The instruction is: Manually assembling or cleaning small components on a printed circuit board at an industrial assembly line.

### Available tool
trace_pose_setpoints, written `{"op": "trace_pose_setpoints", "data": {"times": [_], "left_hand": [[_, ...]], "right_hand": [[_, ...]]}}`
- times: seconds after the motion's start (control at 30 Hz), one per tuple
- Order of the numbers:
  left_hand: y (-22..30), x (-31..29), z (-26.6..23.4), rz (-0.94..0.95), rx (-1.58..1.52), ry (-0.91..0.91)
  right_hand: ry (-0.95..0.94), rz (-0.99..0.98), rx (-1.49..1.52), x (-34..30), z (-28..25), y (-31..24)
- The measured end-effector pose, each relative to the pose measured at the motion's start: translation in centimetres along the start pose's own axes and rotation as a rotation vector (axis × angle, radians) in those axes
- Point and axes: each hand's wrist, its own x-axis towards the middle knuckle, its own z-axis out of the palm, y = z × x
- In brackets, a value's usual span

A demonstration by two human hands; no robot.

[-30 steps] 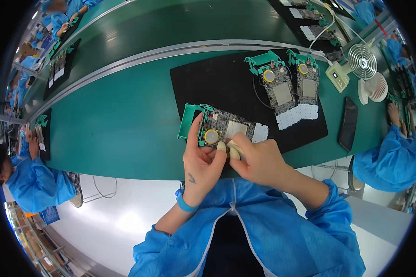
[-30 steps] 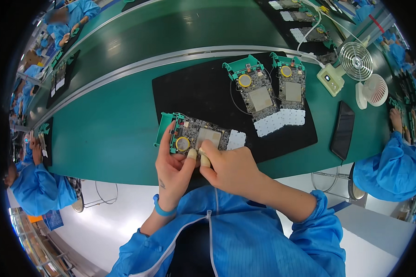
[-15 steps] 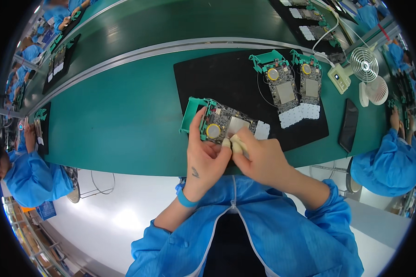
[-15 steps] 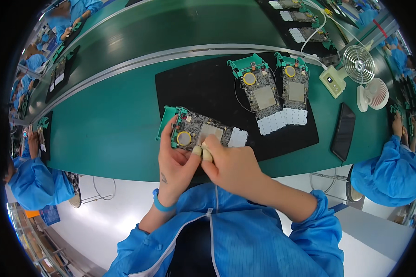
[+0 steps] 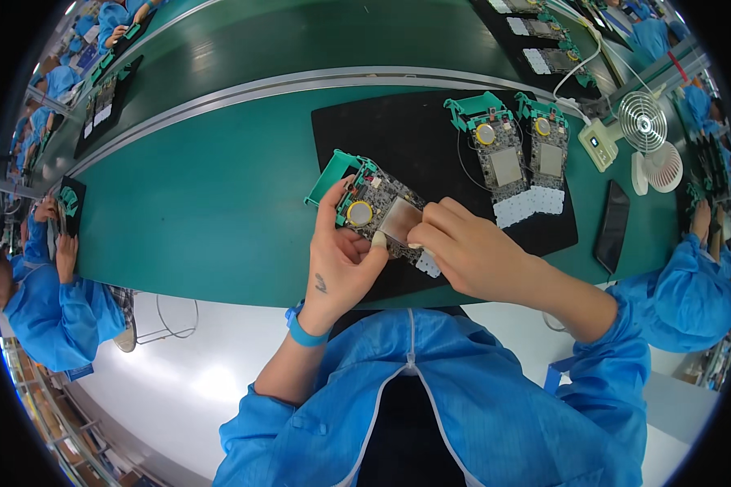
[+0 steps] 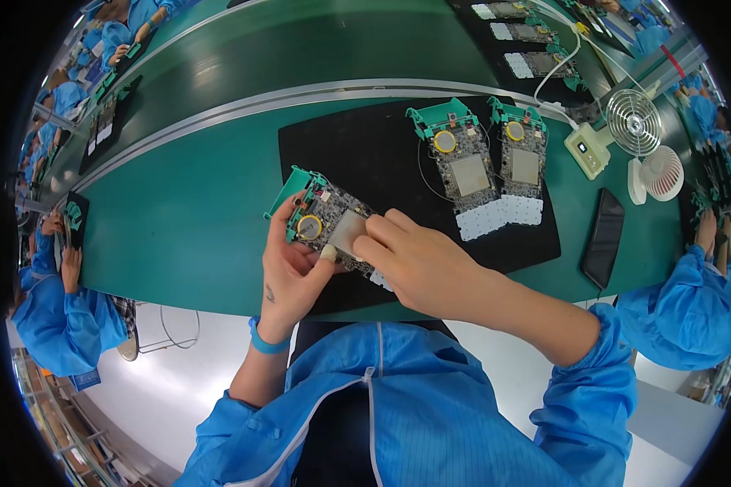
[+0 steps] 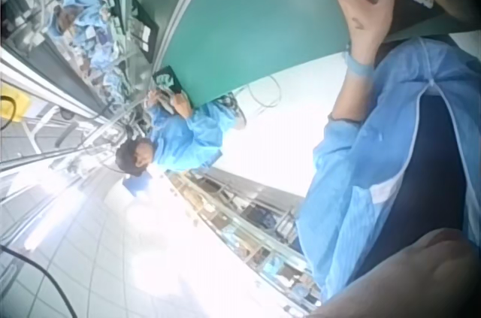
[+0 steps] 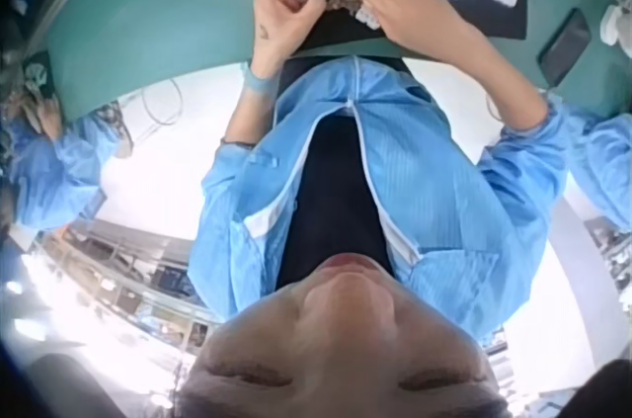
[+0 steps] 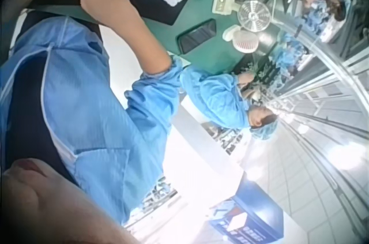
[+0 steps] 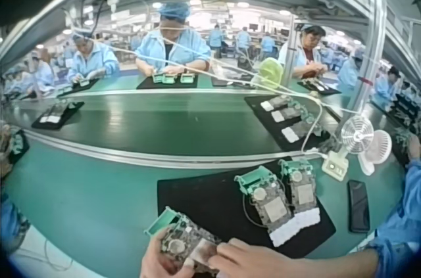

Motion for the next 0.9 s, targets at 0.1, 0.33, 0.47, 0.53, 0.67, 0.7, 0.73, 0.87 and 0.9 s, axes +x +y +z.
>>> {"op": "trace_pose_setpoints", "data": {"times": [0.1,0.33,0.47,0.53,0.67,0.7,0.73,0.87,0.9], "left_hand": [[-0.1,0.0,-0.1,0.006,-0.007,-0.017],[-0.1,0.2,0.1,0.005,0.058,-0.002],[-0.3,0.0,0.1,0.01,-0.003,0.023],[-0.4,-0.1,-0.1,-0.005,0.075,0.003],[0.7,-0.7,-0.3,0.005,0.065,0.052],[2.4,-1.0,-0.4,-0.107,0.266,0.063],[3.5,-1.3,-0.7,-0.218,0.468,0.076],[4.9,-1.4,-2.3,0.443,0.926,0.276],[4.9,-0.5,-2.4,0.605,0.986,0.217]], "right_hand": [[-0.056,-0.03,0.039,0.7,0.2,0.1],[0.084,-0.179,-0.792,-1.1,4.0,-2.5],[0.286,0.443,0.308,-0.4,1.5,-0.8],[0.349,0.541,0.386,0.8,0.7,0.5],[0.188,0.649,0.729,3.9,-0.3,2.3],[0.116,0.627,0.754,4.1,-0.8,2.5],[0.097,0.592,0.734,4.1,-1.8,2.3],[0.057,0.394,0.551,4.8,-3.7,1.9],[0.055,0.389,0.551,5.2,-3.9,1.8]]}}
